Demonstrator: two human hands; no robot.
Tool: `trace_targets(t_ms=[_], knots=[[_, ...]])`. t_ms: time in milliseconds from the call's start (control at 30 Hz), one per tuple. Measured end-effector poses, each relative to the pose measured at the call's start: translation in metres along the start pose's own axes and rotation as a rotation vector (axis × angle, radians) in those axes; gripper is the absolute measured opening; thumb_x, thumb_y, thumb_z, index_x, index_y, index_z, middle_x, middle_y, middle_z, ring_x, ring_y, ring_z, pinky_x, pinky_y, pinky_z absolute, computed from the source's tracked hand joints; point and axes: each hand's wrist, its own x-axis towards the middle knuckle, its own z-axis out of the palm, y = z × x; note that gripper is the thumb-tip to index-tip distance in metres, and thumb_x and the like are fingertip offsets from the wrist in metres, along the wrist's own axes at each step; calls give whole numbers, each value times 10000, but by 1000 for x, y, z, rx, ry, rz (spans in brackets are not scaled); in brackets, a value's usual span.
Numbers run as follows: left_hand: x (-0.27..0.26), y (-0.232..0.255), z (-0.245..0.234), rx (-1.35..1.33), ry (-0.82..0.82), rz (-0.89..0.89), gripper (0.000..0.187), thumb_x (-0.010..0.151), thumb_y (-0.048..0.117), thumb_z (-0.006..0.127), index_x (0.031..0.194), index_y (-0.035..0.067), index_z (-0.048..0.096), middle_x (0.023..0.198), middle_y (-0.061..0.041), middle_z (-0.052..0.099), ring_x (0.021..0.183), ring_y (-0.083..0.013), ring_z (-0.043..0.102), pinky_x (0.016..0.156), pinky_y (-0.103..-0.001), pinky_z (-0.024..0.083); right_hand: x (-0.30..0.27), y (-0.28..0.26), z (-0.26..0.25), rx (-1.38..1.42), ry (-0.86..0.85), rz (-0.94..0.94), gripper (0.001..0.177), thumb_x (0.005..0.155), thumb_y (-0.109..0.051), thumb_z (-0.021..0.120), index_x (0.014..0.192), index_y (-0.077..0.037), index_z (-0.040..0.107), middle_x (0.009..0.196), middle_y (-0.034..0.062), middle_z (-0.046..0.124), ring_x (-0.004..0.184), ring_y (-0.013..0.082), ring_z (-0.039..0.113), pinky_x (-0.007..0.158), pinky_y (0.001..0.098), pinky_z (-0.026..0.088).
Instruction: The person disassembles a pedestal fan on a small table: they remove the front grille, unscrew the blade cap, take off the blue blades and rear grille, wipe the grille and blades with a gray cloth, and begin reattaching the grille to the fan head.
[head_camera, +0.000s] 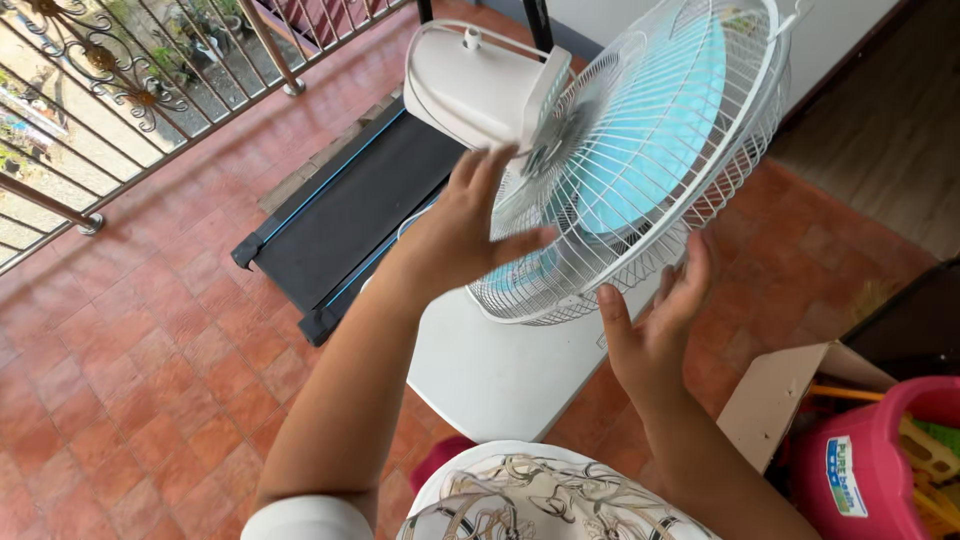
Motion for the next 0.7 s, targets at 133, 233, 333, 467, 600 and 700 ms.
trace_targets(t_ms=[133, 233, 333, 467, 600, 700], knots=[[56, 33, 15, 65, 172, 470, 896, 958, 638, 810, 1606, 226, 349, 1676, -211, 308, 1590, -401, 333, 1299, -575, 369, -14, -10, -1, 57, 23, 224, 969, 1030, -330, 721, 1676, -117, 31, 1737, 180, 15, 1663, 374, 33, 1346, 635, 119], [97, 66, 37, 271, 119, 486, 1070, 753, 823, 862, 1565, 337, 362, 1654, -210, 228, 1545, -471, 195, 1142, -786, 275, -4, -26, 10, 108, 53, 300, 1011, 1005, -353, 722, 1674, -121, 0, 1780, 179, -10, 1691, 379, -18, 1322, 630, 82], [101, 77, 51, 258, 25, 436, 1101, 653, 731, 903, 1538, 380, 351, 1650, -198, 181, 1518, -529, 145, 995, -864, 274, -10, -44, 19, 201, 112, 384, 1057, 976, -387, 732, 1663, -118, -25, 1770, 177, 7, 1670, 366, -9, 1277, 629, 145], [95, 82, 53, 122, 13, 389, 1065, 606, 469, 908, 1515, 311, 375, 1595, -201, 264, 1489, -571, 196, 926, -888, 298, -3, -64, 43, 211, 230, 359, 1022, 982, -321, 795, 1667, -141, 58, 1738, 186, 173, 1631, 341, 169, 1343, 583, 190], [97, 72, 57, 60, -57, 414, 751, 705, 419, 839, 1367, 246, 530, 1428, -142, 491, 1377, -500, 392, 960, -899, 295, 9, -86, 61, 312, 370, 824, 1024, 852, -248, 803, 1624, -261, 130, 1656, 90, 280, 1461, 292, 327, 894, 656, 488], [93, 63, 73, -68, 34, 488, 550, 697, 433, 817, 1160, 181, 658, 1208, -122, 647, 1191, -469, 540, 888, -939, 268, 14, -104, 62, 360, 369, 996, 880, 806, -199, 736, 1536, -243, 248, 1500, 100, 498, 1324, 276, 557, 878, 524, 572]])
